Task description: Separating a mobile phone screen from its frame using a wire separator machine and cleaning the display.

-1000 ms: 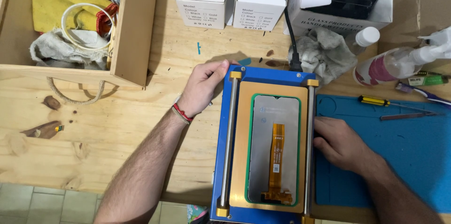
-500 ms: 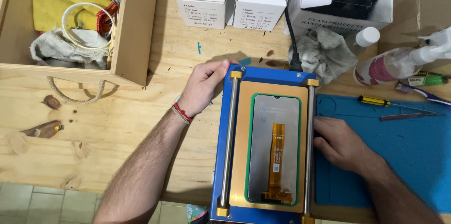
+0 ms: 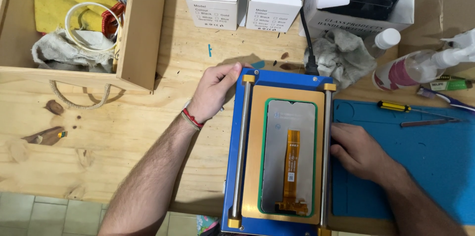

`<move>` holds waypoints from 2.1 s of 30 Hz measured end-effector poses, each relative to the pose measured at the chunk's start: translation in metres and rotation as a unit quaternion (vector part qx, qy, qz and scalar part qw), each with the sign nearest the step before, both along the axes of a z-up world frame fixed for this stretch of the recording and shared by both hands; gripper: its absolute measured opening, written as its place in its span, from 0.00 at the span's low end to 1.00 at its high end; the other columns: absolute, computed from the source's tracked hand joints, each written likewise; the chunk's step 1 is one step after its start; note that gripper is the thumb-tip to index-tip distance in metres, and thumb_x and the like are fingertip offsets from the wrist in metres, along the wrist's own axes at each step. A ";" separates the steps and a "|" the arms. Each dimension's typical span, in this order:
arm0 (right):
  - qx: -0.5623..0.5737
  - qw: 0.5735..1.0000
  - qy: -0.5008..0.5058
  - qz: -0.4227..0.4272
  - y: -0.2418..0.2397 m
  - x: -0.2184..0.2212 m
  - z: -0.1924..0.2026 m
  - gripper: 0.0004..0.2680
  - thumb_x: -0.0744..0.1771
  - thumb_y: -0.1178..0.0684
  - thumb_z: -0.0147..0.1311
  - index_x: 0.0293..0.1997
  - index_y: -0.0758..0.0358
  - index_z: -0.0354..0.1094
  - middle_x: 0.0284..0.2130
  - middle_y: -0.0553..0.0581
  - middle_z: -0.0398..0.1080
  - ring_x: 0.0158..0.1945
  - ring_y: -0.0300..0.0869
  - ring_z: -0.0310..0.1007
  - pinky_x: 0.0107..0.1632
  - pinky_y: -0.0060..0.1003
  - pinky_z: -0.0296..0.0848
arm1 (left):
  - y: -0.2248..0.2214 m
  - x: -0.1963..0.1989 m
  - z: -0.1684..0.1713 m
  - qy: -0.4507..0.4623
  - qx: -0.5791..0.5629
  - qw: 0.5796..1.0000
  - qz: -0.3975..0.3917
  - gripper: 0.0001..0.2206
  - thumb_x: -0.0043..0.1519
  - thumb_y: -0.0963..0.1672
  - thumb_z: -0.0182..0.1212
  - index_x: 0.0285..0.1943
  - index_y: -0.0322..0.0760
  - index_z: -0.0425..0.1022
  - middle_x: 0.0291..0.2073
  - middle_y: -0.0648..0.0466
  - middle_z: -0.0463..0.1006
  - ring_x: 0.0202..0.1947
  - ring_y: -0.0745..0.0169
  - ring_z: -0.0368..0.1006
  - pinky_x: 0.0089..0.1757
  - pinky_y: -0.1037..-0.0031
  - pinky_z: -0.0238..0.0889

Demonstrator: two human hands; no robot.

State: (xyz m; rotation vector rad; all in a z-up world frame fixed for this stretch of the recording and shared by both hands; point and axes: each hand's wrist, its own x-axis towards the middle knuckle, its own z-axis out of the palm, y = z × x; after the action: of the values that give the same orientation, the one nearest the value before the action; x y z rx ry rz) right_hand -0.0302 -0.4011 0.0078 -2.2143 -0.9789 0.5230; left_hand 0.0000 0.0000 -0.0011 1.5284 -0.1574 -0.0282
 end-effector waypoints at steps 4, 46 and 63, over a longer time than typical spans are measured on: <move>-0.006 1.000 0.003 -0.002 0.000 0.000 0.001 0.22 0.72 0.31 0.37 0.55 0.56 0.75 0.46 0.55 0.84 0.47 0.44 0.87 0.48 0.43 0.85 | 0.000 0.001 -0.002 -0.010 -0.012 1.000 -0.006 0.21 0.76 0.51 0.51 0.58 0.32 0.85 0.57 0.48 0.86 0.57 0.60 0.81 0.61 0.71 0.74; -0.003 1.000 -0.003 0.002 0.002 0.000 0.004 0.24 0.72 0.29 0.34 0.56 0.56 0.75 0.47 0.55 0.84 0.48 0.45 0.87 0.48 0.43 0.85 | 0.000 0.000 0.002 -0.003 -0.006 1.000 -0.006 0.21 0.77 0.51 0.50 0.58 0.31 0.84 0.55 0.50 0.86 0.57 0.62 0.81 0.61 0.73 0.73; 0.031 0.999 0.007 -0.004 0.004 0.000 0.002 0.22 0.72 0.32 0.38 0.54 0.57 0.76 0.46 0.58 0.84 0.45 0.49 0.86 0.46 0.45 0.82 | -0.099 -0.147 0.141 -0.246 0.678 0.692 -0.026 0.47 0.58 0.54 0.46 0.87 0.27 0.38 0.87 0.37 0.39 0.85 0.42 0.37 0.79 0.56 0.31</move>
State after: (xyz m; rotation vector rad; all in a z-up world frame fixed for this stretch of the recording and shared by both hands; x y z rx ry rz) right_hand -0.0305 -0.3973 0.0096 -2.1558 -0.9645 0.4979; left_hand -0.1469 -0.0992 0.1400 3.0168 -0.7355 0.2938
